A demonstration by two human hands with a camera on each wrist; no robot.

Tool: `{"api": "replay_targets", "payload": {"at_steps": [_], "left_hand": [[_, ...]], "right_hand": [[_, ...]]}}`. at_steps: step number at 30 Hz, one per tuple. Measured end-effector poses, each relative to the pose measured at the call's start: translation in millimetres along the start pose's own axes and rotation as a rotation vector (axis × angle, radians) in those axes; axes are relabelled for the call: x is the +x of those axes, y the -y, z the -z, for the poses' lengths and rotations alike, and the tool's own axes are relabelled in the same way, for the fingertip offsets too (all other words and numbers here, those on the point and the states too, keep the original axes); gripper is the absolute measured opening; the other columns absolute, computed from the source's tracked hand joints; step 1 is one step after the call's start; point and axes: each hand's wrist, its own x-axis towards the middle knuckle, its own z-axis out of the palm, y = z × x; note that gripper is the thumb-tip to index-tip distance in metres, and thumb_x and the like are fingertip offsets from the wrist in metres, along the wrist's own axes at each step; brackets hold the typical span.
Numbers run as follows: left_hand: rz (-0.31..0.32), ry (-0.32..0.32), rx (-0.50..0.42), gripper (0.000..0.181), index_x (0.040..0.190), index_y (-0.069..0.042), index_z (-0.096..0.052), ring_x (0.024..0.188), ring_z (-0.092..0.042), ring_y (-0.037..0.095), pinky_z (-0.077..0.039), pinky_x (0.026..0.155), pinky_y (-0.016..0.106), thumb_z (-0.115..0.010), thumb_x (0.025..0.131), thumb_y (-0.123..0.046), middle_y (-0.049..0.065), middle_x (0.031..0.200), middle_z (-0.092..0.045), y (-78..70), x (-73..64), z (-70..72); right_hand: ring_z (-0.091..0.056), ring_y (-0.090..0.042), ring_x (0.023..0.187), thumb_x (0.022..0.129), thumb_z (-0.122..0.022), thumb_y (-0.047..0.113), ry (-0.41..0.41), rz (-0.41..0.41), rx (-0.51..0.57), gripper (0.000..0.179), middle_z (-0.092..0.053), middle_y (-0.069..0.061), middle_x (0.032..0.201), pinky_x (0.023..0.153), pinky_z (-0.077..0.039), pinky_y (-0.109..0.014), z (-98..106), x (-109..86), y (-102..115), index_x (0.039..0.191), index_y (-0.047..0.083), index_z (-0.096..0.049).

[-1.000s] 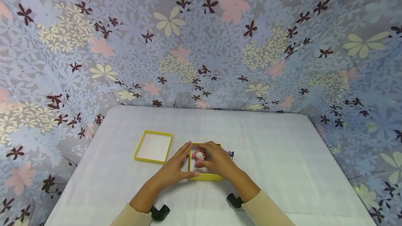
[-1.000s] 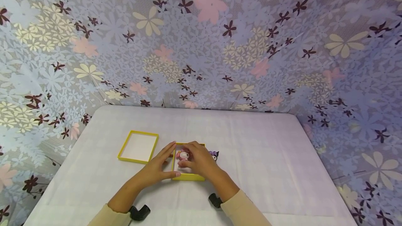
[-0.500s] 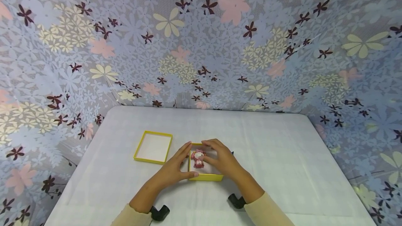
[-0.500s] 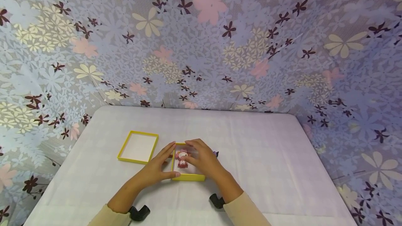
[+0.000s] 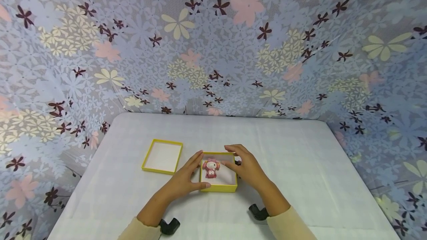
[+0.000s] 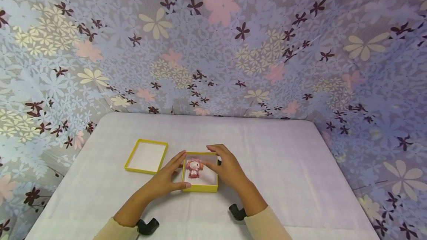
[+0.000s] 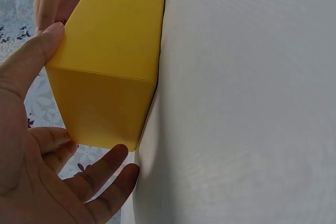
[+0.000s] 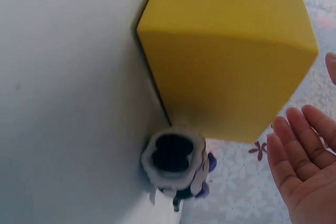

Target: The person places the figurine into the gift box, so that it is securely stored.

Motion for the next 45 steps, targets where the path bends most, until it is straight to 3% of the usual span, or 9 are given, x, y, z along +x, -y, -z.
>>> {"api": "replay_targets", "payload": {"at_steps": [5, 12, 19, 24, 28, 40, 45], "left_hand": [[0.011, 0.001, -0.01, 0.107, 0.162, -0.037, -0.015, 0.157, -0.022, 0.022, -0.032, 0.123, 0.051, -0.077, 0.079, -0.063, -0.012, 0.172, -0.009, -0.6, -0.5, 0.6], [0.009, 0.002, 0.001, 0.11, 0.163, -0.032, -0.015, 0.158, -0.015, 0.019, -0.027, 0.125, 0.051, -0.077, 0.078, -0.063, -0.013, 0.172, -0.008, 0.9, 0.5, -0.6], [-0.004, 0.001, 0.003, 0.108, 0.161, -0.042, -0.011, 0.158, -0.015, 0.019, -0.027, 0.125, 0.05, -0.076, 0.078, -0.064, -0.013, 0.172, -0.008, 1.5, 0.1, -1.0], [-0.011, -0.001, -0.007, 0.109, 0.163, -0.034, -0.015, 0.158, -0.015, 0.02, -0.028, 0.125, 0.051, -0.077, 0.078, -0.063, -0.011, 0.172, -0.009, 1.8, -0.1, -1.1], [-0.015, 0.0, -0.005, 0.111, 0.164, -0.026, -0.017, 0.158, -0.015, 0.02, -0.026, 0.125, 0.051, -0.076, 0.078, -0.064, -0.011, 0.172, -0.009, 1.9, 0.4, -0.7], [-0.022, -0.003, -0.001, 0.111, 0.164, -0.027, -0.017, 0.158, -0.016, 0.021, -0.028, 0.125, 0.052, -0.077, 0.079, -0.064, -0.01, 0.172, -0.009, 2.6, 0.6, -0.9], [-0.018, -0.003, -0.005, 0.109, 0.163, -0.034, -0.015, 0.158, -0.016, 0.021, -0.028, 0.124, 0.052, -0.077, 0.078, -0.064, -0.011, 0.172, -0.01, 1.9, 0.4, -0.7]], "right_hand": [[-0.057, -0.027, 0.128, 0.092, -0.072, 0.044, -0.024, -0.023, 0.003, 0.053, -0.059, 0.008, 0.138, 0.102, -0.054, -0.051, 7.1, -3.2, -7.4, 0.14, 0.028, -0.057], [-0.059, -0.029, 0.126, 0.093, -0.074, 0.037, -0.054, -0.028, -0.011, 0.051, -0.06, 0.003, 0.138, 0.104, -0.052, -0.052, 16.9, -8.8, -17.0, 0.14, 0.026, -0.058], [-0.059, -0.03, 0.126, 0.093, -0.075, 0.031, -0.072, -0.039, -0.021, 0.05, -0.06, 0.001, 0.138, 0.104, -0.052, -0.052, 22.5, -12.2, -26.2, 0.139, 0.023, -0.059], [-0.059, -0.025, 0.127, 0.092, -0.075, 0.033, -0.069, -0.032, -0.056, 0.052, -0.061, -0.002, 0.138, 0.105, -0.052, -0.05, 23.6, -15.0, -33.4, 0.14, 0.019, -0.059], [-0.058, -0.028, 0.129, 0.091, -0.076, 0.032, -0.033, -0.062, -0.069, 0.057, -0.06, -0.003, 0.14, 0.105, -0.051, -0.052, 24.0, -16.8, -37.7, 0.142, 0.017, -0.057], [-0.056, -0.036, 0.13, 0.087, -0.081, 0.031, 0.099, -0.168, -0.123, 0.068, -0.052, -0.006, 0.149, 0.107, -0.048, -0.056, 20.6, -18.7, -47.9, 0.147, 0.015, -0.053], [-0.054, -0.035, 0.132, 0.085, -0.082, 0.034, 0.12, -0.171, -0.123, 0.07, -0.053, -0.006, 0.147, 0.109, -0.046, -0.057, 19.7, -19.1, -52.8, 0.146, 0.014, -0.054]]}}
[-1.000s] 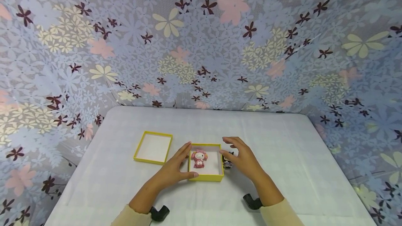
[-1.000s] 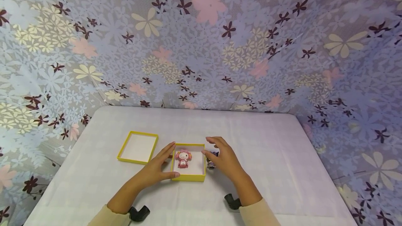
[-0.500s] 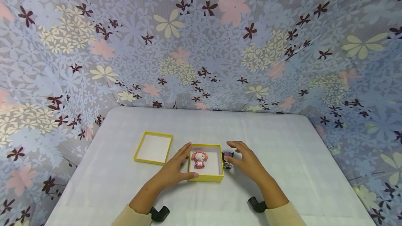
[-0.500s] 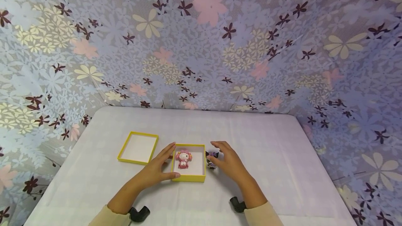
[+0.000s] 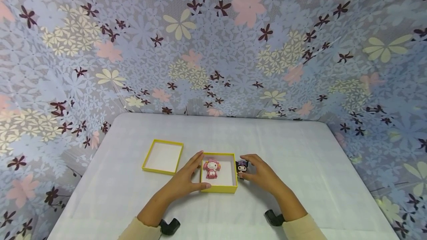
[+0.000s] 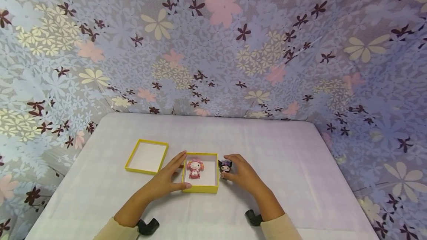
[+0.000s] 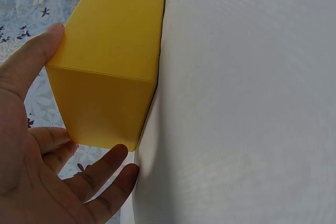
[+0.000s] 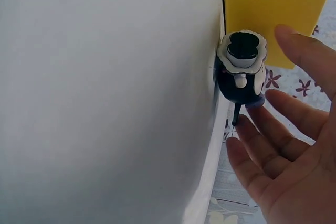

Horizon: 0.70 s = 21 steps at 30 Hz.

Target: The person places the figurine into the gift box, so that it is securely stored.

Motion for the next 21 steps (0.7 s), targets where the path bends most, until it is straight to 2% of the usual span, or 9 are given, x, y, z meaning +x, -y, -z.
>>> {"api": "replay_targets", "payload": {"at_steps": [5, 8, 15, 21], "left_hand": [[0.007, 0.001, 0.007, 0.108, 0.161, -0.041, -0.012, 0.158, -0.015, 0.019, -0.027, 0.125, 0.051, -0.077, 0.078, -0.064, -0.012, 0.172, -0.009, -1.1, -0.3, 1.1], [0.01, 0.0, 0.011, 0.108, 0.162, -0.04, -0.012, 0.158, -0.016, 0.02, -0.027, 0.125, 0.051, -0.076, 0.078, -0.064, -0.012, 0.172, -0.009, -1.6, -0.5, 1.2], [0.004, 0.003, 0.003, 0.11, 0.164, -0.027, -0.016, 0.158, -0.014, 0.02, -0.026, 0.125, 0.051, -0.077, 0.079, -0.063, -0.011, 0.172, -0.009, -2.5, -0.1, 1.7], [0.009, 0.007, 0.003, 0.11, 0.164, -0.027, -0.016, 0.159, -0.013, 0.02, -0.025, 0.126, 0.052, -0.077, 0.079, -0.063, -0.011, 0.172, -0.009, -2.2, -0.6, 1.6]], "right_hand": [[-0.051, -0.036, 0.137, 0.084, -0.084, 0.031, 0.016, 0.016, -0.016, 0.069, -0.055, -0.007, 0.146, 0.113, -0.042, -0.058, -0.8, 0.7, -3.9, 0.144, 0.013, -0.056], [-0.049, -0.036, 0.139, 0.083, -0.084, 0.029, 0.023, 0.016, -0.025, 0.068, -0.055, -0.008, 0.145, 0.114, -0.041, -0.058, -1.1, 1.8, -6.0, 0.143, 0.014, -0.056], [-0.045, -0.036, 0.143, 0.082, -0.086, 0.031, 0.054, -0.017, -0.05, 0.074, -0.054, -0.009, 0.147, 0.117, -0.037, -0.06, -1.6, 3.1, -10.2, 0.146, 0.016, -0.053], [-0.045, -0.036, 0.143, 0.082, -0.085, 0.031, 0.059, -0.023, -0.077, 0.075, -0.055, -0.009, 0.147, 0.117, -0.037, -0.06, -2.7, 3.2, -10.8, 0.147, 0.017, -0.052]]}}
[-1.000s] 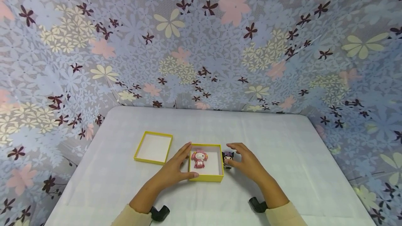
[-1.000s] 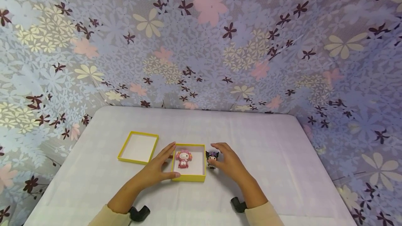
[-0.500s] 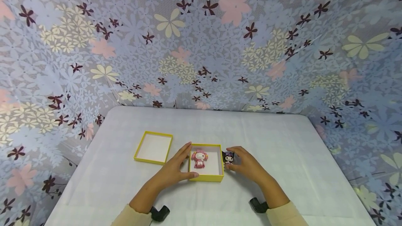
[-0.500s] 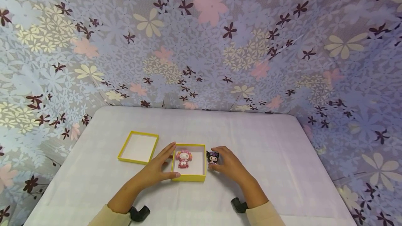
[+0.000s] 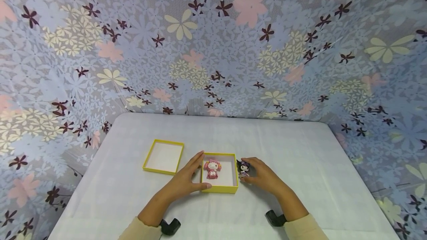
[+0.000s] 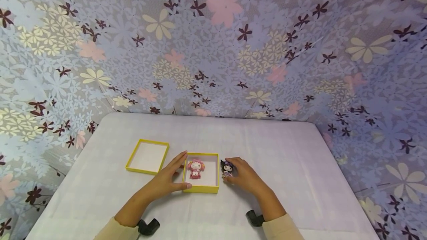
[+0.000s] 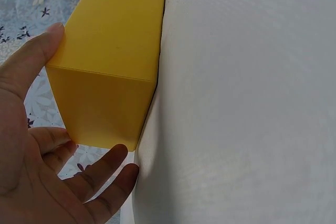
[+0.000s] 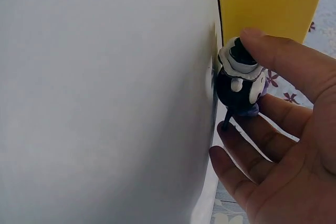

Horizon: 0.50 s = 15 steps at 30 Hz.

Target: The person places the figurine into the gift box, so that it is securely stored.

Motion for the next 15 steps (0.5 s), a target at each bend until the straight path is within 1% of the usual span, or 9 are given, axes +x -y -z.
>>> {"api": "replay_targets", "payload": {"at_steps": [2, 9, 15], "left_hand": [[0.0, 0.0, -0.004, 0.111, 0.164, -0.026, -0.017, 0.159, -0.013, 0.02, -0.025, 0.125, 0.052, -0.077, 0.079, -0.063, -0.011, 0.172, -0.009, 0.2, -0.1, -0.1], [0.005, -0.001, -0.008, 0.111, 0.164, -0.027, -0.016, 0.159, -0.012, 0.018, -0.025, 0.126, 0.052, -0.077, 0.079, -0.063, -0.014, 0.172, -0.007, 0.4, -0.9, 0.0], [0.006, -0.001, -0.01, 0.111, 0.164, -0.027, -0.016, 0.159, -0.012, 0.019, -0.024, 0.126, 0.053, -0.077, 0.079, -0.063, -0.014, 0.172, -0.007, 0.6, -0.7, 0.2]], "right_hand": [[-0.046, -0.036, 0.142, 0.082, -0.085, 0.031, -0.002, -0.008, -0.005, 0.074, -0.055, -0.008, 0.146, 0.116, -0.038, -0.06, -0.7, 0.1, -0.1, 0.147, 0.018, -0.053], [-0.048, -0.035, 0.14, 0.081, -0.086, 0.029, -0.009, -0.016, -0.003, 0.074, -0.057, -0.008, 0.144, 0.116, -0.039, -0.059, -0.4, -0.5, 1.6, 0.146, 0.017, -0.054], [-0.049, -0.035, 0.14, 0.083, -0.085, 0.03, -0.022, 0.009, 0.005, 0.073, -0.057, -0.007, 0.145, 0.115, -0.04, -0.059, 2.7, -0.8, 4.3, 0.147, 0.016, -0.053]]}}
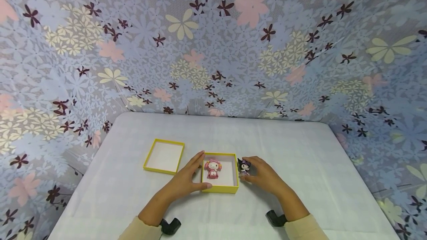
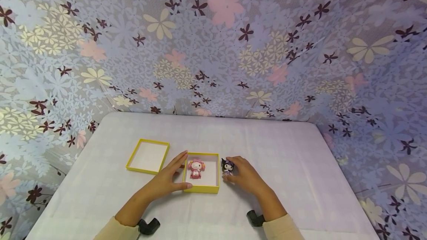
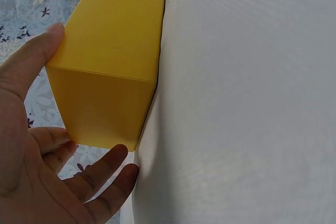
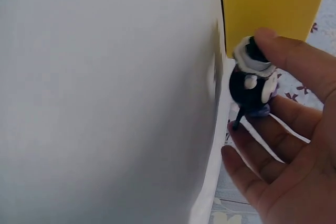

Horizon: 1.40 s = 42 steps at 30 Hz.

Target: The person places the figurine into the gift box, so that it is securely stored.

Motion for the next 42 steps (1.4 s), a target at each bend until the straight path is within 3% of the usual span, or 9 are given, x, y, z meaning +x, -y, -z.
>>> {"api": "replay_targets", "payload": {"at_steps": [11, 27, 36, 42], "left_hand": [[0.016, 0.006, 0.008, 0.107, 0.16, -0.046, -0.008, 0.158, -0.011, 0.016, -0.024, 0.126, 0.051, -0.076, 0.078, -0.066, -0.016, 0.172, -0.006, 1.9, 0.8, -0.2], [0.017, 0.007, 0.015, 0.107, 0.16, -0.045, -0.009, 0.159, -0.013, 0.018, -0.025, 0.126, 0.052, -0.075, 0.078, -0.066, -0.014, 0.172, -0.007, 1.3, 0.8, -0.3], [-0.007, -0.002, 0.003, 0.109, 0.163, -0.035, -0.013, 0.158, -0.016, 0.021, -0.027, 0.125, 0.052, -0.077, 0.079, -0.064, -0.012, 0.172, -0.009, 1.9, 0.7, -0.6], [-0.006, -0.005, 0.008, 0.108, 0.162, -0.039, -0.013, 0.156, -0.023, 0.021, -0.029, 0.124, 0.051, -0.077, 0.078, -0.064, -0.012, 0.172, -0.01, 1.7, 0.8, -0.5]], "right_hand": [[-0.05, -0.037, 0.138, 0.085, -0.083, 0.029, -0.059, 0.048, -0.001, 0.072, -0.057, -0.009, 0.145, 0.112, -0.042, -0.061, 8.1, -4.3, 5.6, 0.148, 0.014, -0.052], [-0.05, -0.033, 0.139, 0.086, -0.082, 0.037, -0.101, 0.08, 0.065, 0.073, -0.054, -0.004, 0.145, 0.112, -0.043, -0.06, 14.4, -9.6, 14.0, 0.149, 0.023, -0.05], [-0.059, -0.029, 0.125, 0.086, -0.081, 0.032, -0.127, 0.179, 0.118, 0.069, -0.055, 0.0, 0.14, 0.104, -0.051, -0.054, 17.3, -13.7, 25.2, 0.148, 0.026, -0.051], [-0.057, -0.025, 0.127, 0.087, -0.082, 0.03, -0.128, 0.218, 0.114, 0.07, -0.056, 0.003, 0.139, 0.106, -0.049, -0.055, 16.7, -16.0, 33.7, 0.149, 0.027, -0.05]]}}
